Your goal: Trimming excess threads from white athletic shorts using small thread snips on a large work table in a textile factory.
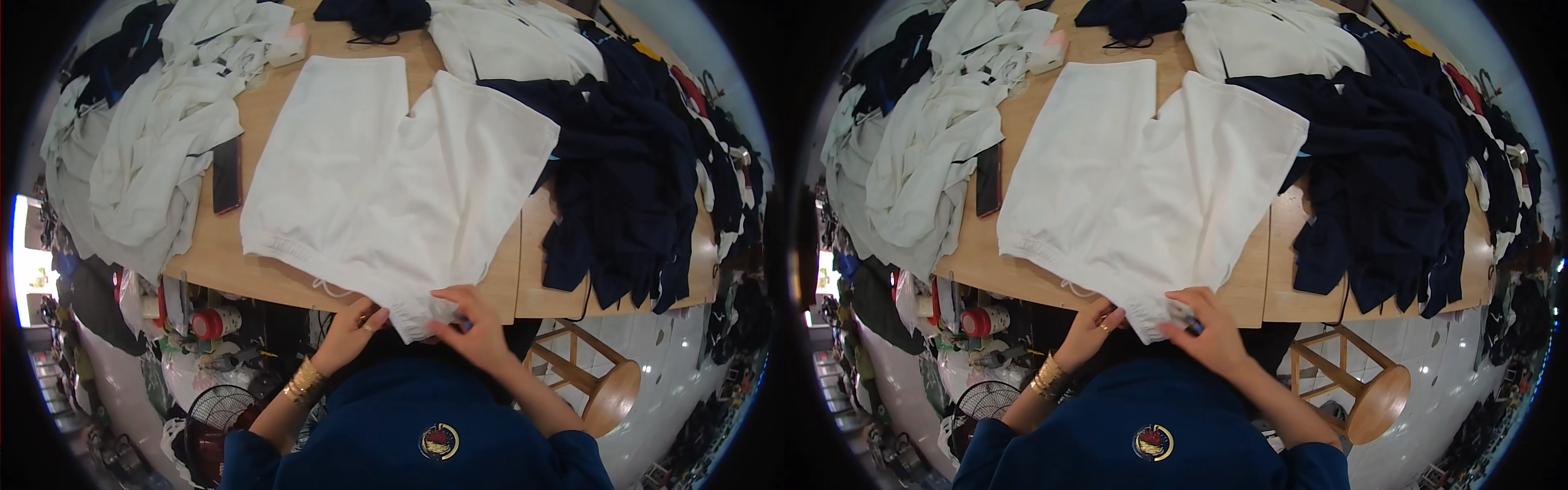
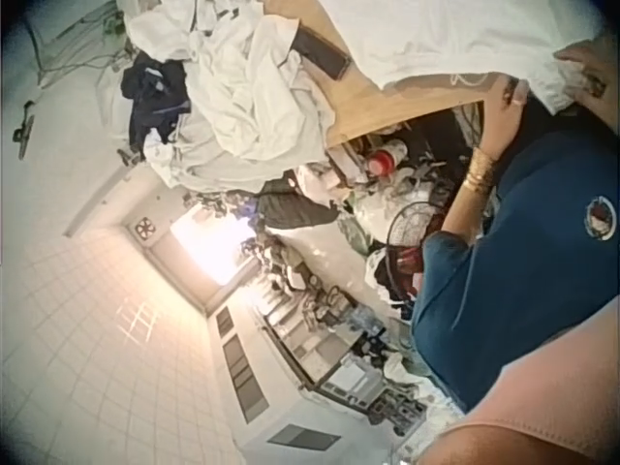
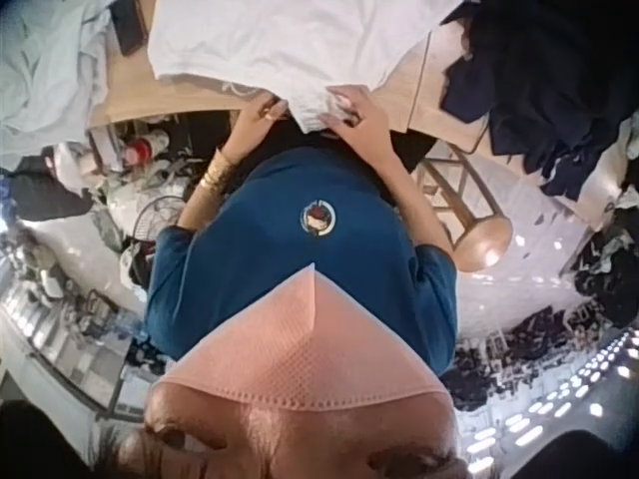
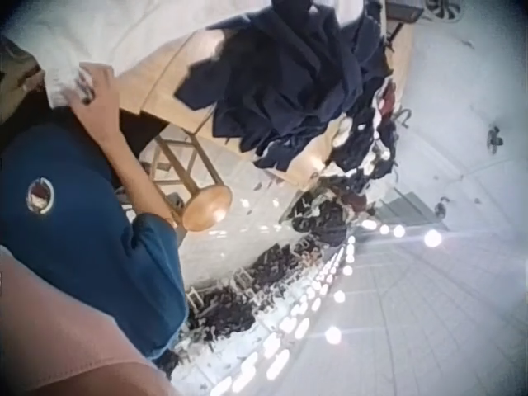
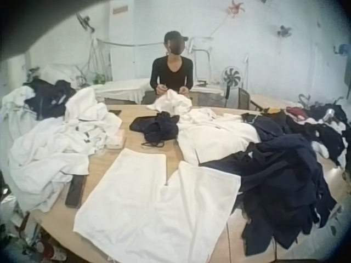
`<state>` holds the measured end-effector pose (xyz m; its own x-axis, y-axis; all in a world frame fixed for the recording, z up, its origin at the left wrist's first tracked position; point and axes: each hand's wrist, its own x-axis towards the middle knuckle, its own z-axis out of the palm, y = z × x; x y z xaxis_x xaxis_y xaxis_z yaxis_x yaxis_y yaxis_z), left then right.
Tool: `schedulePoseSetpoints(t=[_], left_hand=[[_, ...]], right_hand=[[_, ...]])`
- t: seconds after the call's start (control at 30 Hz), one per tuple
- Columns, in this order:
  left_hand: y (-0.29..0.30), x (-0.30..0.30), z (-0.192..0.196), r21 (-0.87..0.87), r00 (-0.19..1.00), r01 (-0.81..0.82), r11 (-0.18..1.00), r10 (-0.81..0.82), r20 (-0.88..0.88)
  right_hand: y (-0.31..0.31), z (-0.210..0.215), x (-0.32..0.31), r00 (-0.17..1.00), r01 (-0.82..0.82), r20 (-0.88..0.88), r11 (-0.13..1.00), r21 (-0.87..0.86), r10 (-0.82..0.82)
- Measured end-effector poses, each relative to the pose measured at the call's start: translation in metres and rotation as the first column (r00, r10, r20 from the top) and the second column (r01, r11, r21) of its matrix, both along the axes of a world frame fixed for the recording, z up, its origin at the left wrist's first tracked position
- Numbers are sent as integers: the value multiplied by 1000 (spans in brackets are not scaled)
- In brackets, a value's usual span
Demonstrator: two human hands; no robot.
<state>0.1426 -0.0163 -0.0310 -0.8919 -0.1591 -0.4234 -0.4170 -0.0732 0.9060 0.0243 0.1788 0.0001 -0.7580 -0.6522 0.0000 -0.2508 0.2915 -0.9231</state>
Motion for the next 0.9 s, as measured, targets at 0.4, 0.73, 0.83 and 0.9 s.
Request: schedulePoseSetpoints(t=[0.4, 0.73, 0.83, 0.9], left_hand=[[-44, -78, 50, -913, 871, -238, 331, -344, -352], [-77, -114, 77, -381, 949, 148, 913, -240, -205], [-74, -118, 92, -353, 949, 206, 913, -274, -156], [-73, -120, 94, -336, 945, 230, 913, -292, -146]], right_hand=[[-2, 30, -51, 902, 286, 362, 954, -93, -236], [23, 48, -82, 910, 408, 73, 913, 22, -409], [31, 54, -86, 902, 421, 108, 907, -2, -419], [35, 55, -88, 886, 444, 149, 896, 5, -440]])
